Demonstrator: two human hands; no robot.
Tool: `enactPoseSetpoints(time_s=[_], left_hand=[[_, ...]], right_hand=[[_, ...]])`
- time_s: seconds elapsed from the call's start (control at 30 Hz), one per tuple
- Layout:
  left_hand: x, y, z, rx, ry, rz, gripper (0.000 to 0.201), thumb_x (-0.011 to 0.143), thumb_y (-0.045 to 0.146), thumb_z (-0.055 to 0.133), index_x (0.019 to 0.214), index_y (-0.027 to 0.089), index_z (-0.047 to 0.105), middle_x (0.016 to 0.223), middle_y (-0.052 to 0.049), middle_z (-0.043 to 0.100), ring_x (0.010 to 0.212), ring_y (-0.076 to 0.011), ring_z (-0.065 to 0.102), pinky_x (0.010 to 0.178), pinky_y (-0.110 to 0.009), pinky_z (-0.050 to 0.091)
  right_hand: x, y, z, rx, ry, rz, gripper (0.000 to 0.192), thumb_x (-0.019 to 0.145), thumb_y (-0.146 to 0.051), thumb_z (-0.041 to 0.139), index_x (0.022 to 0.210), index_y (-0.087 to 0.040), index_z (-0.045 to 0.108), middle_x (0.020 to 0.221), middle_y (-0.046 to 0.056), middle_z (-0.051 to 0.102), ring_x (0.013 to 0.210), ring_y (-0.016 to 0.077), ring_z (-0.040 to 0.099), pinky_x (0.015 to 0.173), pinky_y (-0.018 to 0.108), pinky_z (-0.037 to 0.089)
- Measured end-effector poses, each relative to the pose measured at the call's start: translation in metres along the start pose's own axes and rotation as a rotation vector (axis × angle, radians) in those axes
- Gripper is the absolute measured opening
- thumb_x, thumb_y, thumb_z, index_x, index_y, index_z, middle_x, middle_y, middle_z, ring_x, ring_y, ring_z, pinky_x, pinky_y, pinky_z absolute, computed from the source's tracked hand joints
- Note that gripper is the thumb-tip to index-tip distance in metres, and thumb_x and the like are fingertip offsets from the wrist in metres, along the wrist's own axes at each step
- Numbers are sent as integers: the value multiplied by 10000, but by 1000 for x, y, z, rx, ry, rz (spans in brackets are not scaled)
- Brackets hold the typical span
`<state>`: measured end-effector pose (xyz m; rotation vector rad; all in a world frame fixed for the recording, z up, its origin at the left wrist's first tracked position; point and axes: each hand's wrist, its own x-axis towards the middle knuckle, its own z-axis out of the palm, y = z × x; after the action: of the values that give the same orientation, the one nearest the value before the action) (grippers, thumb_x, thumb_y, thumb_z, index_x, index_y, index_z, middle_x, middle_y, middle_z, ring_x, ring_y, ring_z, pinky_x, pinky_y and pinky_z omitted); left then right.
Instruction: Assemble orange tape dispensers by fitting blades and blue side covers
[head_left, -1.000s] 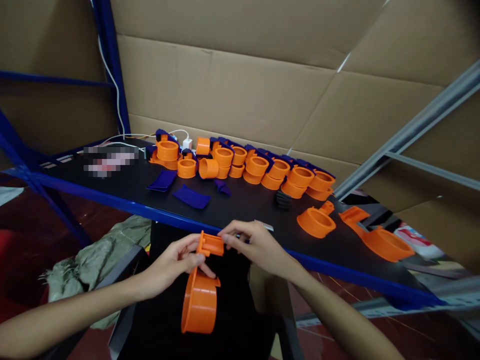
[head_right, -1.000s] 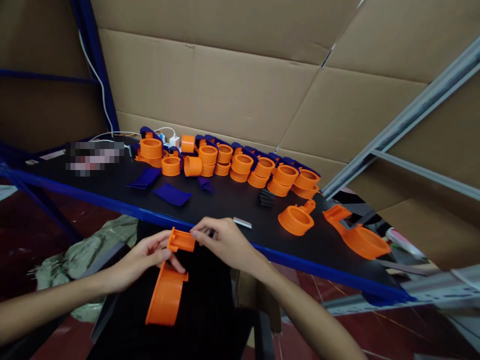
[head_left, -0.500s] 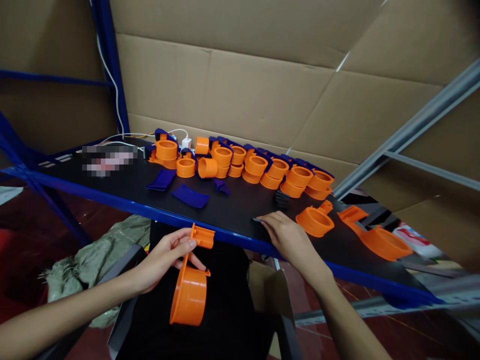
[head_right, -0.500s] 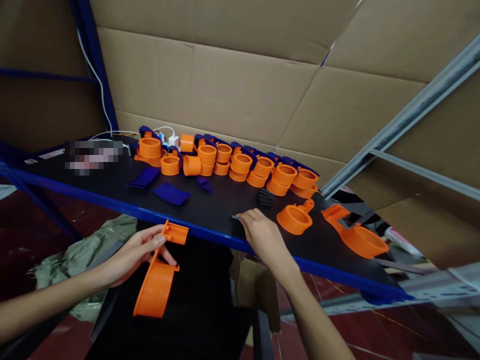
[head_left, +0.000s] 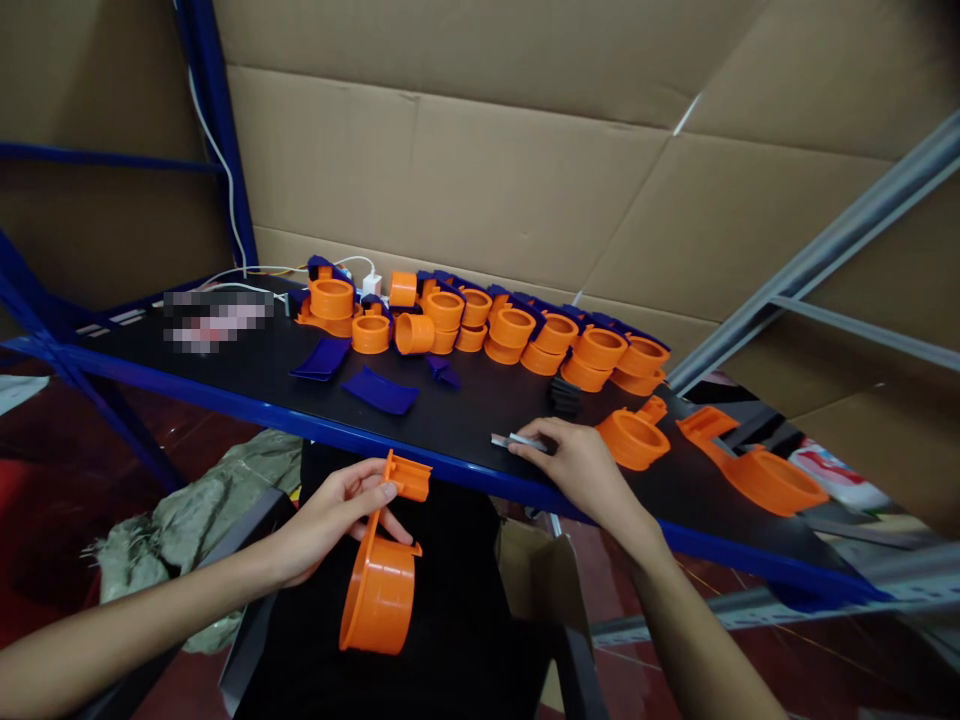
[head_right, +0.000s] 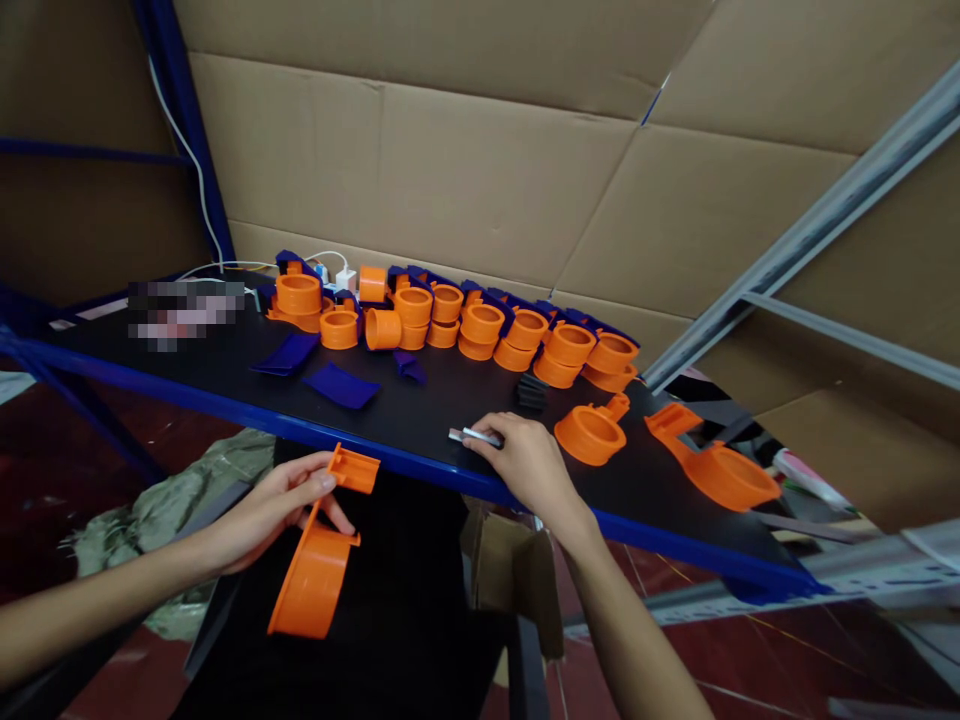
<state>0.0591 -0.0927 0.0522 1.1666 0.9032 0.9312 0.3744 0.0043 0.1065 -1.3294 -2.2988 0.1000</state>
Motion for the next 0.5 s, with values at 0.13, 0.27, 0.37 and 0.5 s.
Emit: enactPoseSetpoints(time_s=[0.13, 0.27, 0.37, 0.5], left_hand=[[-1, -1, 0, -17, -20, -24, 496, 928, 493, 585, 1313, 182, 547, 925, -127, 772, 877, -263, 763, 541, -202, 454], [-1, -2, 3, -45, -62, -31, 477, 931, 473, 592, 1308, 187, 539, 921, -113, 762, 837, -258, 770, 536, -200, 463], [-1, -4, 4, -26, -69, -25, 441, 926, 458, 611, 1278, 197, 558, 983, -116, 756, 840, -250, 775, 480, -160, 386], [-2, -5, 5, -31, -108, -28, 399, 936, 459, 596, 1234, 193, 579, 942, -111, 757, 858, -273, 778, 483, -153, 385]], right_hand=[[4, -23, -10, 175, -26, 56, 308, 902, -486, 629, 891, -198, 737, 800, 46, 728, 670, 183, 617, 591, 280, 449], [3, -55, -9, 338, -189, -53, 230, 918, -392, 631, 936, -194, 747, 891, 47, 708, 728, 158, 611, 639, 260, 468], [2, -75, 0, 388, -280, -169, 192, 930, -312, 628, 1043, -220, 752, 955, 49, 691, 806, 151, 631, 713, 254, 484], [1, -88, 15, 321, -246, -225, 166, 909, -232, 668, 1052, -231, 752, 901, 28, 693, 786, 133, 626, 726, 247, 464]])
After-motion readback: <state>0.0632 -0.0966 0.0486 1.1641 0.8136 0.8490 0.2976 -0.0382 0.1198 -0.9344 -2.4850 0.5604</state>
